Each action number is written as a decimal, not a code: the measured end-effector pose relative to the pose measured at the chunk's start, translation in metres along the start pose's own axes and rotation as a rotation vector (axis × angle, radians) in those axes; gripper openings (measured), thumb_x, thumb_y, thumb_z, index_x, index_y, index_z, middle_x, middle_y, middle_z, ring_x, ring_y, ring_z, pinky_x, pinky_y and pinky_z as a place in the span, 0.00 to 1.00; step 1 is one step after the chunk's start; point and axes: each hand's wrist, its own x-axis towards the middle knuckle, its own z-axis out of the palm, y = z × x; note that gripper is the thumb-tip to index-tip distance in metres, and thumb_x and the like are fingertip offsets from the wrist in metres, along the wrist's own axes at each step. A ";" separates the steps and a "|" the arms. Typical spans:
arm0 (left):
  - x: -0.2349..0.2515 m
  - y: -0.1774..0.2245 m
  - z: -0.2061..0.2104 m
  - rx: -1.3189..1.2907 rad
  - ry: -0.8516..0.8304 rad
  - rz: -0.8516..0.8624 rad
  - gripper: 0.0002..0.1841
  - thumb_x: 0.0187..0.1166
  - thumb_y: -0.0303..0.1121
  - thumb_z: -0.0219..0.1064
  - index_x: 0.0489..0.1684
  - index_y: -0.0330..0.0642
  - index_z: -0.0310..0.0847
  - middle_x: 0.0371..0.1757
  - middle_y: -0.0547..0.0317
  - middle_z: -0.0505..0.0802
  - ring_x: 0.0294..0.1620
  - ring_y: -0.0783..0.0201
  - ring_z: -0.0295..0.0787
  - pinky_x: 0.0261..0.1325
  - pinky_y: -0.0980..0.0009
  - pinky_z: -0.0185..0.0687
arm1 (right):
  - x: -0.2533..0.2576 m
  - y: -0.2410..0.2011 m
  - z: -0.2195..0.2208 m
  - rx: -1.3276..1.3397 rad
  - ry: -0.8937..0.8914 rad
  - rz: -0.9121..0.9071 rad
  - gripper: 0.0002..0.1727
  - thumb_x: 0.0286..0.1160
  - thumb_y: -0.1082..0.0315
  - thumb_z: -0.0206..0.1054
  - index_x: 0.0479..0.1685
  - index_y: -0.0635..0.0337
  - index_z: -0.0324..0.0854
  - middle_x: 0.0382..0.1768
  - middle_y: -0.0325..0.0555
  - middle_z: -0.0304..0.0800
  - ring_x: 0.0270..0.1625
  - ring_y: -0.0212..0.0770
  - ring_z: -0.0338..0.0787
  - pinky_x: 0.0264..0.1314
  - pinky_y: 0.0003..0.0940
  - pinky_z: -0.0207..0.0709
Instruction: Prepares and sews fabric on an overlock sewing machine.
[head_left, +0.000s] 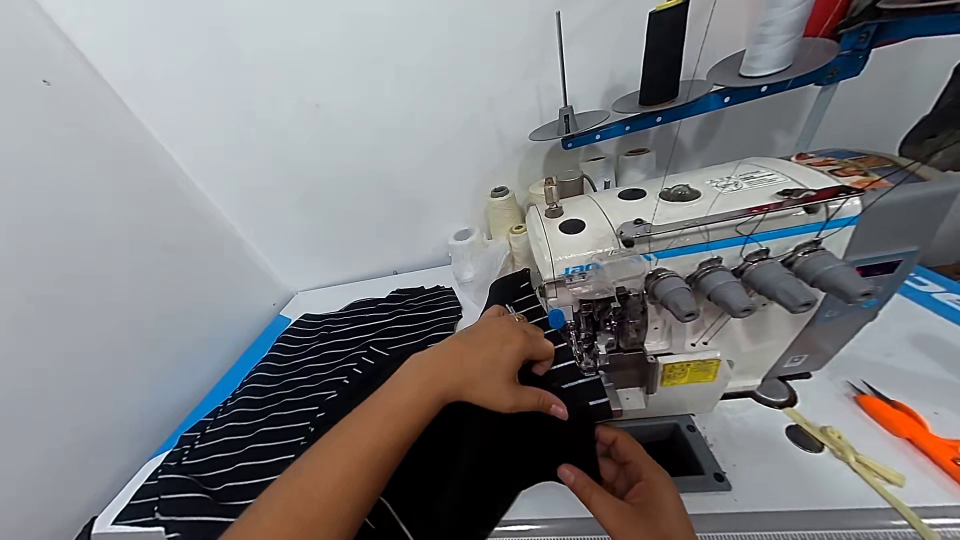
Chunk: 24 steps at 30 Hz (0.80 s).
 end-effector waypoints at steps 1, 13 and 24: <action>0.003 -0.003 -0.002 -0.039 -0.026 0.041 0.25 0.73 0.59 0.70 0.22 0.44 0.84 0.23 0.64 0.83 0.33 0.65 0.81 0.51 0.53 0.71 | 0.000 -0.001 -0.001 -0.008 -0.017 0.008 0.18 0.65 0.76 0.78 0.53 0.65 0.79 0.44 0.41 0.95 0.43 0.30 0.95 0.49 0.28 0.91; 0.001 0.002 -0.019 -0.525 0.116 0.057 0.09 0.80 0.29 0.67 0.42 0.36 0.93 0.41 0.64 0.95 0.46 0.80 0.88 0.52 0.81 0.84 | -0.012 -0.012 -0.018 -0.582 0.140 -0.408 0.17 0.85 0.50 0.63 0.38 0.52 0.89 0.59 0.54 0.75 0.70 0.39 0.72 0.74 0.33 0.66; 0.008 0.012 0.005 -0.382 0.171 -0.293 0.07 0.76 0.37 0.76 0.34 0.44 0.92 0.31 0.68 0.91 0.34 0.79 0.84 0.40 0.78 0.79 | -0.008 -0.003 -0.030 -0.267 0.035 -0.379 0.09 0.72 0.69 0.76 0.28 0.66 0.93 0.38 0.41 0.92 0.46 0.19 0.86 0.50 0.14 0.80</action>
